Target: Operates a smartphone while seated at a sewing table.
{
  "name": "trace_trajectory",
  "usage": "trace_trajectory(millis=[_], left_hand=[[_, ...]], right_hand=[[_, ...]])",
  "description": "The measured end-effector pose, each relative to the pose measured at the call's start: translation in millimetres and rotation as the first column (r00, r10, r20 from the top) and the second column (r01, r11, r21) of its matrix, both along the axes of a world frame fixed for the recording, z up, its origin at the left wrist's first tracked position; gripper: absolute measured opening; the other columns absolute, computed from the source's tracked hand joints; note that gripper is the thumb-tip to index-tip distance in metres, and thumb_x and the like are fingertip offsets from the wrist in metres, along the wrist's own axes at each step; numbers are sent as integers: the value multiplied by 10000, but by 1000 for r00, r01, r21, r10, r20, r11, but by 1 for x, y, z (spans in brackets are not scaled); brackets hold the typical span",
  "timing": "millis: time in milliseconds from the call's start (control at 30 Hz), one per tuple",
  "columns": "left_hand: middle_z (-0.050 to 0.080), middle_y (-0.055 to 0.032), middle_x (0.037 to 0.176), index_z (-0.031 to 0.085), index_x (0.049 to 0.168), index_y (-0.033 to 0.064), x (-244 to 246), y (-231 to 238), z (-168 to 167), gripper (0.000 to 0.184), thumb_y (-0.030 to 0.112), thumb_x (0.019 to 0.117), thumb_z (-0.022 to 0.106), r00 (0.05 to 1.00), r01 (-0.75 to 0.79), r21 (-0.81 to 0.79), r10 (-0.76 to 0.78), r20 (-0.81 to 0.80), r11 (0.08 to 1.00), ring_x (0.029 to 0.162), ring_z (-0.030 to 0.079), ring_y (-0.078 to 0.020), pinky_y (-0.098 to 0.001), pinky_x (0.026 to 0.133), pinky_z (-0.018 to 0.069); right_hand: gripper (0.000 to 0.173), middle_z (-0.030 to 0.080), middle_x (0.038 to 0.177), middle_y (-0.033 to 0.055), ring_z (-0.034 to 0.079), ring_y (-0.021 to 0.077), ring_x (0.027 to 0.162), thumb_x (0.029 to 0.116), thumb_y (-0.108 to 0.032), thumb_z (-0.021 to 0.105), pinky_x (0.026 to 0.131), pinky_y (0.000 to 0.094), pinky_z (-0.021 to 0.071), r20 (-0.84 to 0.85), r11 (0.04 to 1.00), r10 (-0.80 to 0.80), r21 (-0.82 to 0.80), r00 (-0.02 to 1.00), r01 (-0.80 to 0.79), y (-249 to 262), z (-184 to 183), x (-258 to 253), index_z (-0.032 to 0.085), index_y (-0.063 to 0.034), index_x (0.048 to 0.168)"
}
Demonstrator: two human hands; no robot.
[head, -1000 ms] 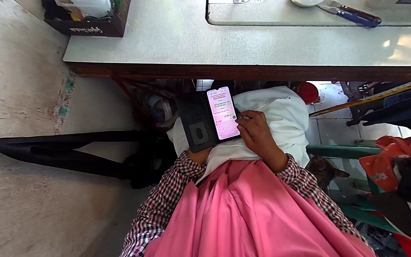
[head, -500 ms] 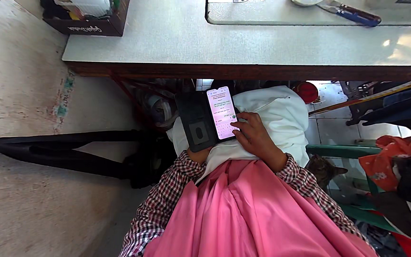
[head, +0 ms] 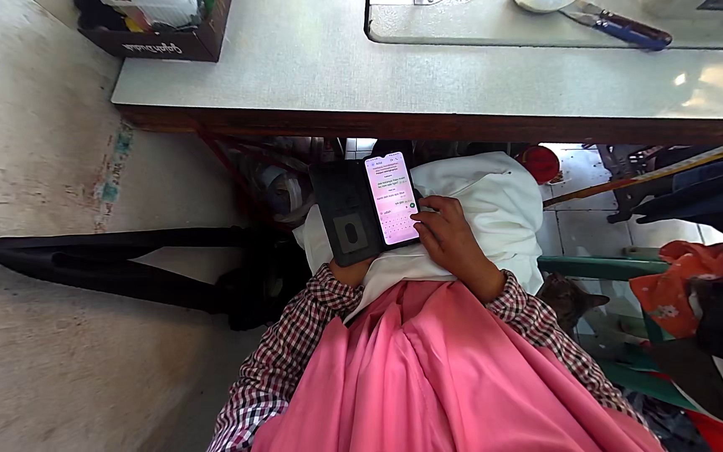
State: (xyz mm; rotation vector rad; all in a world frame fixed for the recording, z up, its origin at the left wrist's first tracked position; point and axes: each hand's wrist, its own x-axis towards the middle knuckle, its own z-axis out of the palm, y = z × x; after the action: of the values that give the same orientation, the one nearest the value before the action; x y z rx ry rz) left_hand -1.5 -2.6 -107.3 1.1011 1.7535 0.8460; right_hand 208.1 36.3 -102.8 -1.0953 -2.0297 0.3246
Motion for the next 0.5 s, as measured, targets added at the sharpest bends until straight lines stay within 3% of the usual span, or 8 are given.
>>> trace_trajectory(millis=[300, 500], left_hand=[[680, -81, 875, 667, 996, -93, -3, 0, -1, 198, 10, 851, 753, 997, 71, 5, -71, -40, 997, 841, 614, -22, -202, 819, 485], [675, -78, 865, 653, 1003, -103, 2, -1, 3, 230, -17, 827, 775, 999, -37, -34, 37, -4, 999, 829, 614, -20, -200, 810, 491]], right_hand=[[226, 656, 1207, 213, 600, 365, 1159, 975, -170, 590, 1005, 446, 492, 9, 999, 47, 2, 999, -47, 0, 1, 1, 758, -24, 1016], [241, 659, 1214, 209, 597, 371, 1176, 984, -197, 591, 1020, 461, 486, 31, 998, 67, 10, 997, -67, 0, 0, 1, 768, -39, 1023]])
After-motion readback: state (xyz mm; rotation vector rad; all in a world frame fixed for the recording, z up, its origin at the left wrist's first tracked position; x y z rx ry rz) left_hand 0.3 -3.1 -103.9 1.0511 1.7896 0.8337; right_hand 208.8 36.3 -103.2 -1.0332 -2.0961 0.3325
